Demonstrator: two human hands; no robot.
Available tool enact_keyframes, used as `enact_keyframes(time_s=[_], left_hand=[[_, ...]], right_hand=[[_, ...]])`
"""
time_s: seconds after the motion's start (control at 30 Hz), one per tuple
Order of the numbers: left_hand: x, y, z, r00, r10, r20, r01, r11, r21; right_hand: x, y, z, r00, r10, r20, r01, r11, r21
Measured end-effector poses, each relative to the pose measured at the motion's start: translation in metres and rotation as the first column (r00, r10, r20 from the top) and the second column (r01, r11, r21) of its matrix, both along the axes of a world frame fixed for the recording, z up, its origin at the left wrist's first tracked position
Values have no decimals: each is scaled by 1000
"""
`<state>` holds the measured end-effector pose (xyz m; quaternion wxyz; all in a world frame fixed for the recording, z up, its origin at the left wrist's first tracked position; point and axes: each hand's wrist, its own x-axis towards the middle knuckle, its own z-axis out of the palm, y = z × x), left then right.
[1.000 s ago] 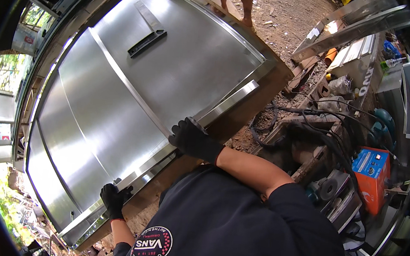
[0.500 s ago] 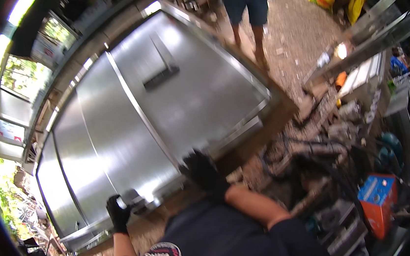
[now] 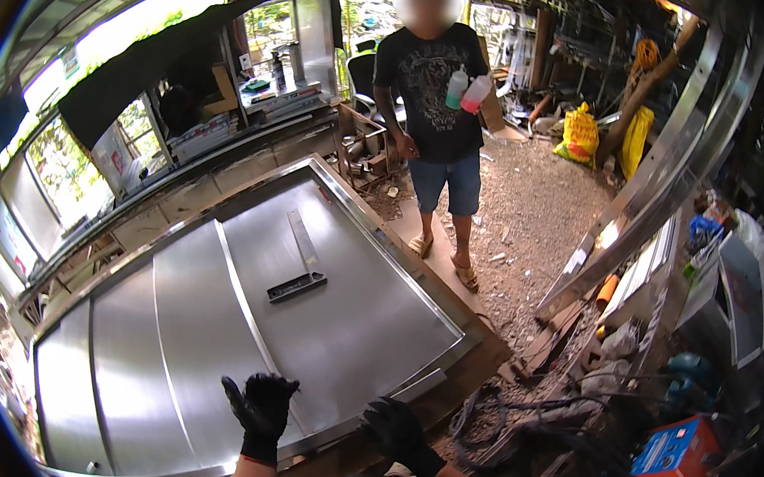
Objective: The person positions a large stainless steel sheet on a wooden jig, marks a line along a metal bar with a pencil, and then uses an angle grinder to cut the sheet along the marked line. A coworker assists by holding the sheet steady during the process.
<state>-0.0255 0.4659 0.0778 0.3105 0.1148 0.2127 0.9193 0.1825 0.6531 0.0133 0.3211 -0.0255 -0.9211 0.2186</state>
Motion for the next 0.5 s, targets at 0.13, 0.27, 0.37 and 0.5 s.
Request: enact_keyframes(time_s=[0.13, 0.27, 0.37, 0.5], left_hand=[[28, 34, 69, 939, 129, 319, -58, 973, -222], [16, -33, 13, 979, -11, 202, 23, 998, -58], [19, -72, -30, 990, 53, 129, -56, 998, 16], [51, -125, -50, 952, 148, 268, -170, 983, 64]], right_hand=[[7, 7, 31, 996, -46, -73, 40, 996, -83], [-5, 5, 34, 995, 65, -80, -76, 988, -135], [-21, 0, 26, 976, 202, -78, -205, 978, -33], [-22, -14, -1, 916, 368, 161, -290, 883, -369]])
